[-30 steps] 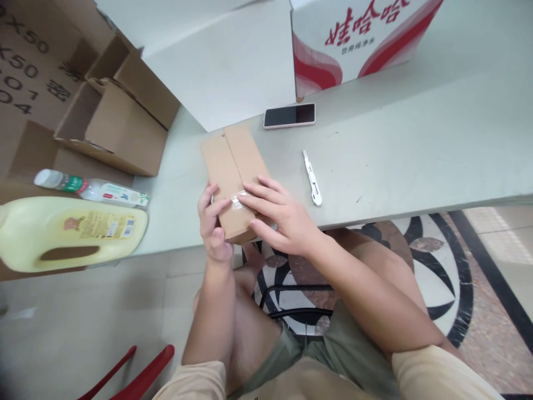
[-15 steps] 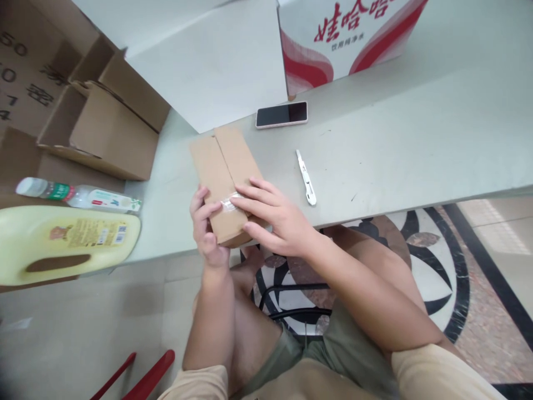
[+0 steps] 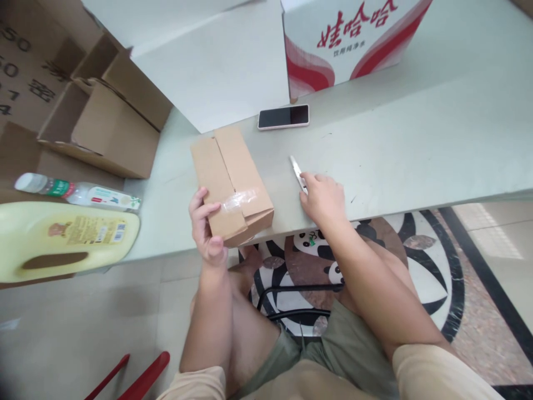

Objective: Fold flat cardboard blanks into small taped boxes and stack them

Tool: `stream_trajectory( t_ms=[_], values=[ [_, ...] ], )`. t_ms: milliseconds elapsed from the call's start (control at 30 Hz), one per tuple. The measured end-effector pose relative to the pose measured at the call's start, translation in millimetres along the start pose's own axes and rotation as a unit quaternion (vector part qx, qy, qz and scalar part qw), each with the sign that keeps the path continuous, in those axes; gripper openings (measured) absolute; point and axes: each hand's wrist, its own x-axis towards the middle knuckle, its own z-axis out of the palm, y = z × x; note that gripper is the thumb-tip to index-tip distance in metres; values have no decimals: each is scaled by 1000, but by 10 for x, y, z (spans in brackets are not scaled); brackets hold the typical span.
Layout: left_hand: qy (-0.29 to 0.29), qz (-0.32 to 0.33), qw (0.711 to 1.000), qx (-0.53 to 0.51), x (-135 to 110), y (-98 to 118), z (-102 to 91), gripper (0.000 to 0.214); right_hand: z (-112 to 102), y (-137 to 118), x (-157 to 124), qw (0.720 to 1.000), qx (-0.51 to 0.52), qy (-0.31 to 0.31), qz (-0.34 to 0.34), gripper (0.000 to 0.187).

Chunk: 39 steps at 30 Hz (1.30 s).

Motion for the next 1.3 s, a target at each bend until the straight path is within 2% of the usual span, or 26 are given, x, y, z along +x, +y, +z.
stream_trajectory(
  t_ms=[133, 267, 333, 433, 500, 600, 700, 800, 900, 933, 1000, 1067, 1100, 1300],
  values=[
    [-2, -11, 1000, 12, -3, 10, -5, 53, -112, -100, 15, 997, 34, -51, 52, 45],
    [-4, -20, 999, 28, -13, 4, -13, 57, -159, -164, 44, 973, 203, -62, 89, 46],
    [-2, -25, 999, 34, -16, -1, -16, 59, -131, -178, 44, 941, 325, -60, 73, 46],
    [-1, -26, 999, 37, -15, 1, -17, 60, -84, -197, 21, 885, 465, -16, 16, 47],
    [-1, -26, 999, 38, -12, 7, -16, 59, -86, -216, -6, 852, 523, 3, -22, 42],
    [-1, -27, 999, 37, -9, 11, -12, 58, -155, -266, -57, 807, 584, -2, -82, 36],
    [-1, -15, 1000, 22, -7, 7, -6, 55, -260, -350, -139, 782, 610, 29, -123, 32],
    [3, -3, 1000, 7, -3, 9, -3, 51, -354, -447, -270, 777, 613, 57, -129, 22],
    [1, -5, 1000, 19, -3, 20, -3, 52, -435, -519, -413, 771, 615, 12, -167, 16],
    [0, -6, 1000, 23, -3, 23, -3, 52, -463, -535, -450, 779, 598, -11, -185, 14],
    [-2, -4, 1000, 24, -6, 24, -5, 52, -525, -557, -500, 821, 529, -41, -211, 18],
    [-3, -1, 1000, 14, -9, 17, -8, 51, -589, -573, -520, 861, 454, -30, -225, 23],
    [-2, -1, 1000, 10, -11, 11, -11, 51, -620, -582, -524, 873, 430, -16, -230, 24],
    [-11, 27, 999, 23, -9, -36, -35, 53, -730, -664, -575, 895, 366, 43, -251, 19]
  ],
)
